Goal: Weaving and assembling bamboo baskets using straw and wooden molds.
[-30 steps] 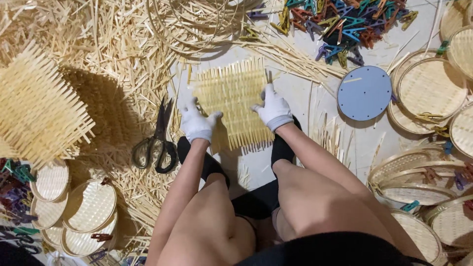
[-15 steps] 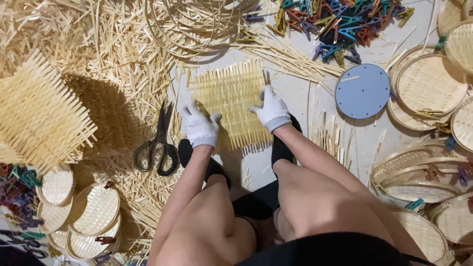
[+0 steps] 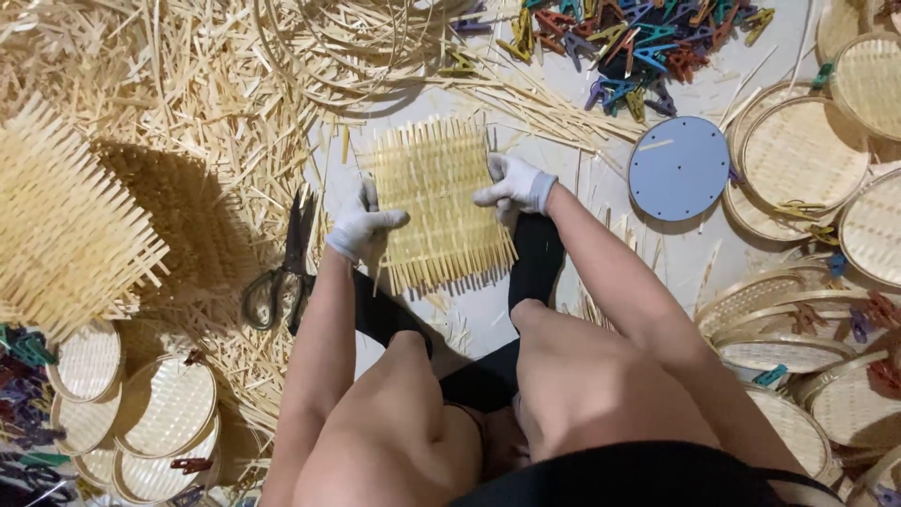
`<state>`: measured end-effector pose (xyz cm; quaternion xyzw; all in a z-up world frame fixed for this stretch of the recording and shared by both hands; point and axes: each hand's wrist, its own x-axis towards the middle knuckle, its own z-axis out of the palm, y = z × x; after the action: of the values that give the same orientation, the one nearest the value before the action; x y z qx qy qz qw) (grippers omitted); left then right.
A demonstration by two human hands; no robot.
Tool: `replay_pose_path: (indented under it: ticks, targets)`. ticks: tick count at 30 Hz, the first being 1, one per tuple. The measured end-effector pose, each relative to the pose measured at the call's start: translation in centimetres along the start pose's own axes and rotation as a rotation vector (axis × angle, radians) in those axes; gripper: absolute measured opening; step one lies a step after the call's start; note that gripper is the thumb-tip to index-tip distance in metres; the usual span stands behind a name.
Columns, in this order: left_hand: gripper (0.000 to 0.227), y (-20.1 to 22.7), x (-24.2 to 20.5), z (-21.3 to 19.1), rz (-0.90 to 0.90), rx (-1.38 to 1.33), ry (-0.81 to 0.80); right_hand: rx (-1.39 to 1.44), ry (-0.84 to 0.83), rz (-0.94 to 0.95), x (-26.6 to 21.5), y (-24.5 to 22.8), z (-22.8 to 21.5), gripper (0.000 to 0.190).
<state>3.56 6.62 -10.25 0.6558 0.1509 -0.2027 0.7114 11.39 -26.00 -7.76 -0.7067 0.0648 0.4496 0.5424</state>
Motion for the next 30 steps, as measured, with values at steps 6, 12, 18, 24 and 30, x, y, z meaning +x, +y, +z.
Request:
replay_pose_path:
  ticks: [6,12,18,24,30]
  targets:
    - [0.101,8.0,-3.3,3.5,-0.042,-0.484,0.021,0.382,-0.179,-0.028,1.9,5.3,0.0,0.045]
    - [0.059,6.3,-5.4,5.3,-0.277,0.806,0.382,-0.513,0.537,-0.398,-4.0,0.0,5.7,0.058]
    - [0.049,6.9,-3.7,4.6,0.033,1.029,0.408,-1.162,0.194,-0.207,-6.4,-6.4,8.1,0.069]
    - [0.015,7.1,3.9,-1.3,0.269,0.792,0.496,-1.209,0.198,-0.157,-4.8,-5.0,8.3,0.068]
    - [0.021,8.7,9.9,-4.1,0.516,1.271,0.491,-1.221,0.232,-0.241,-4.4,-5.4,8.4,0.057]
